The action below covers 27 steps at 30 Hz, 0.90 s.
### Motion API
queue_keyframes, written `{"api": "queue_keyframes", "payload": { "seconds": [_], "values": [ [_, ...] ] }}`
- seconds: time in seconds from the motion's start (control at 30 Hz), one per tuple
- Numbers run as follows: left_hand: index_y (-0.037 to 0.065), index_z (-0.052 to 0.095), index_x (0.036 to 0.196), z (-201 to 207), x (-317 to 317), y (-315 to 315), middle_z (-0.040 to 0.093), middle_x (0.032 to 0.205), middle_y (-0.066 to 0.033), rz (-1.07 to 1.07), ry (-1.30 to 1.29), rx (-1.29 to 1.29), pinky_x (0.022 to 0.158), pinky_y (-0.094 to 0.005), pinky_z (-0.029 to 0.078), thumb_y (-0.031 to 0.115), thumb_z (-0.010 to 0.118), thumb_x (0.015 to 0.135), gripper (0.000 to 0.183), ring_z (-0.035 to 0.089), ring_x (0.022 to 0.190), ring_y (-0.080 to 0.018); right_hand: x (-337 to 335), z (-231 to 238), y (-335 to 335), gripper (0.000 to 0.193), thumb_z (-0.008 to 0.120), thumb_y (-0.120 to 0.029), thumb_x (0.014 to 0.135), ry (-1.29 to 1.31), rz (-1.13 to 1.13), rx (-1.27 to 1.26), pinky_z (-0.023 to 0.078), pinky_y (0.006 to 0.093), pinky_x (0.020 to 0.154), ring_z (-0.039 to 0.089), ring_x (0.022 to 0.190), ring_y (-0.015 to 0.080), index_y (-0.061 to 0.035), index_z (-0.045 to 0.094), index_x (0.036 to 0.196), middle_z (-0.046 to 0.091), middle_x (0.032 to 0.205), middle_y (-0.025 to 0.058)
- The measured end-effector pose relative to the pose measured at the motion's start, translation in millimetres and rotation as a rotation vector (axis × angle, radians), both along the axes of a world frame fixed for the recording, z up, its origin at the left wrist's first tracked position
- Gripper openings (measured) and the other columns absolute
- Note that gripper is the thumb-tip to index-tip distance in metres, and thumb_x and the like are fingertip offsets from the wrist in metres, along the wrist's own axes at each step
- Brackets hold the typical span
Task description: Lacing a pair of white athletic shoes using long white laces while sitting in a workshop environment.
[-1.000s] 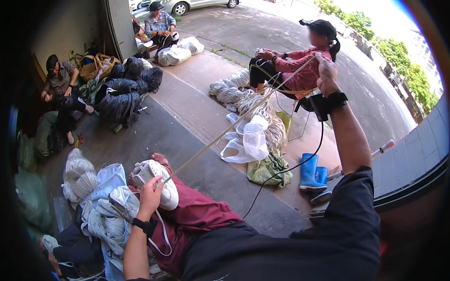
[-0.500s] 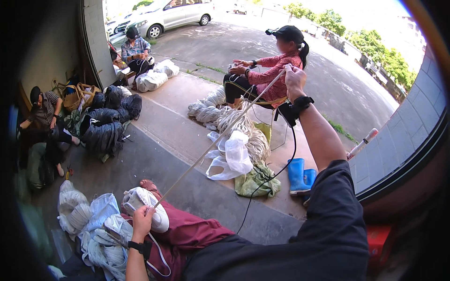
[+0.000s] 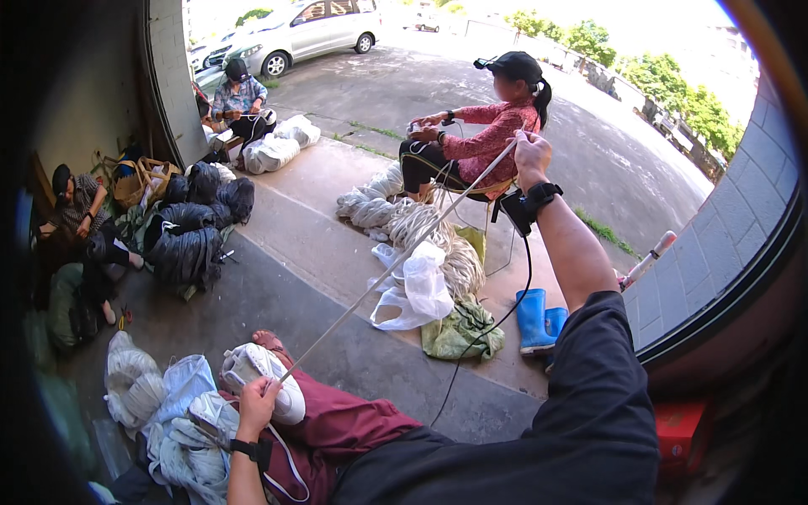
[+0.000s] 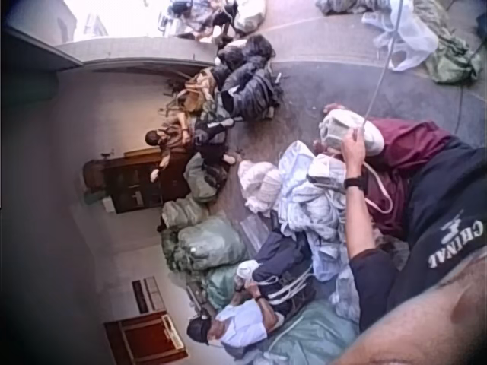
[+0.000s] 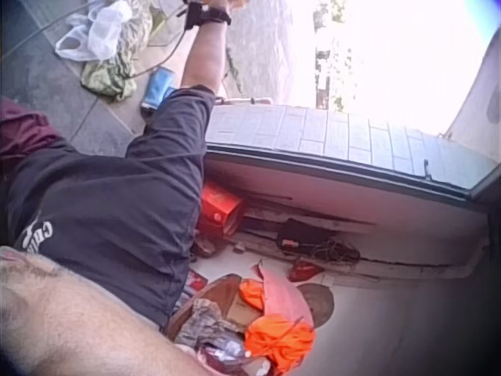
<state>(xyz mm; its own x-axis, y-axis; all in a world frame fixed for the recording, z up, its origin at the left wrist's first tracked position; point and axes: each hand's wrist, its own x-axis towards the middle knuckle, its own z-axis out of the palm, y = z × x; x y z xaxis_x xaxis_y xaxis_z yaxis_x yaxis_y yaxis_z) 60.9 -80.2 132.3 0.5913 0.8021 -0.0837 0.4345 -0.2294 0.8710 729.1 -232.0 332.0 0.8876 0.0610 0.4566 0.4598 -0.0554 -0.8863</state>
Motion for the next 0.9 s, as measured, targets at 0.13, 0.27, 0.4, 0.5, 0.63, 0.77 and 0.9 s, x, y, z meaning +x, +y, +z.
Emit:
{"api": "queue_keyframes", "payload": {
  "seconds": [0.13,0.27,0.4,0.5,0.63,0.77,0.9],
  "values": [
    [-0.002,0.070,0.091,10.6,-5.9,4.6,0.067,0.070,-0.0083,-0.022,0.093,-0.042,0.063,-0.0310,0.048,0.021,0.066,0.092,0.023,0.061,0.064,-0.0131,-13.9,-2.3,14.9,0.021,0.063,-0.022,0.097,0.112,0.020,0.026,0.052,0.0236,0.067,0.065,0.068,0.0114,-0.0027,0.071,0.101,0.074,0.082,0.0073],
    [-0.001,0.069,0.094,28.8,-5.1,2.8,0.064,0.068,-0.0098,-0.155,-0.011,-0.014,0.061,-0.0319,0.047,0.024,0.066,0.094,0.026,0.059,0.061,-0.0144,-55.3,-1.9,27.0,0.023,0.062,-0.022,0.098,0.086,0.177,0.084,0.051,0.0242,0.064,0.064,0.069,0.0090,-0.0015,0.072,0.100,0.075,0.086,0.0059],
    [0.000,0.069,0.099,58.4,-9.0,-12.3,0.061,0.067,-0.0118,-0.280,-0.099,-0.024,0.060,-0.0320,0.045,0.022,0.065,0.095,0.023,0.056,0.059,-0.0154,-131.6,-21.7,61.7,0.022,0.059,-0.016,0.100,0.043,0.335,-0.043,0.050,0.0231,0.067,0.065,0.075,0.0097,-0.0001,0.069,0.111,0.074,0.088,0.0075],
    [0.002,0.069,0.100,80.2,-11.9,-29.0,0.065,0.072,-0.0130,-0.379,-0.155,-0.039,0.062,-0.0327,0.048,0.019,0.065,0.094,0.019,0.062,0.063,-0.0200,-208.0,-63.7,94.7,0.023,0.058,-0.015,0.100,0.072,0.700,-0.178,0.047,0.0212,0.065,0.059,0.070,0.0063,0.0002,0.069,0.112,0.067,0.081,0.0010],
    [0.000,0.069,0.104,87.0,-19.1,-44.7,0.072,0.085,-0.0105,-0.494,-0.212,-0.009,0.067,-0.0290,0.051,0.015,0.067,0.093,0.018,0.067,0.072,-0.0177,-333.4,-132.6,129.4,0.021,0.059,-0.016,0.099,0.202,1.114,-0.380,0.035,0.0215,0.054,0.044,0.060,0.0025,-0.0007,0.073,0.103,0.057,0.069,-0.0046],
    [0.002,0.070,0.102,87.1,-19.8,-46.8,0.072,0.087,-0.0104,-0.537,-0.261,0.011,0.068,-0.0301,0.053,0.014,0.068,0.092,0.016,0.070,0.074,-0.0219,-437.4,-191.3,142.8,0.026,0.061,-0.021,0.098,0.164,1.354,-0.575,0.038,0.0285,0.054,0.046,0.061,0.0058,0.0023,0.072,0.096,0.056,0.064,-0.0010],
    [0.004,0.070,0.100,90.4,-25.0,-39.0,0.072,0.086,-0.0094,-0.567,-0.247,-0.086,0.066,-0.0293,0.053,0.014,0.071,0.090,0.014,0.070,0.074,-0.0202,-496.0,-230.5,153.7,0.025,0.064,-0.021,0.093,0.078,1.535,-0.655,0.046,0.0395,0.062,0.058,0.061,0.0250,0.0031,0.069,0.098,0.061,0.073,0.0224]
  ]
}}
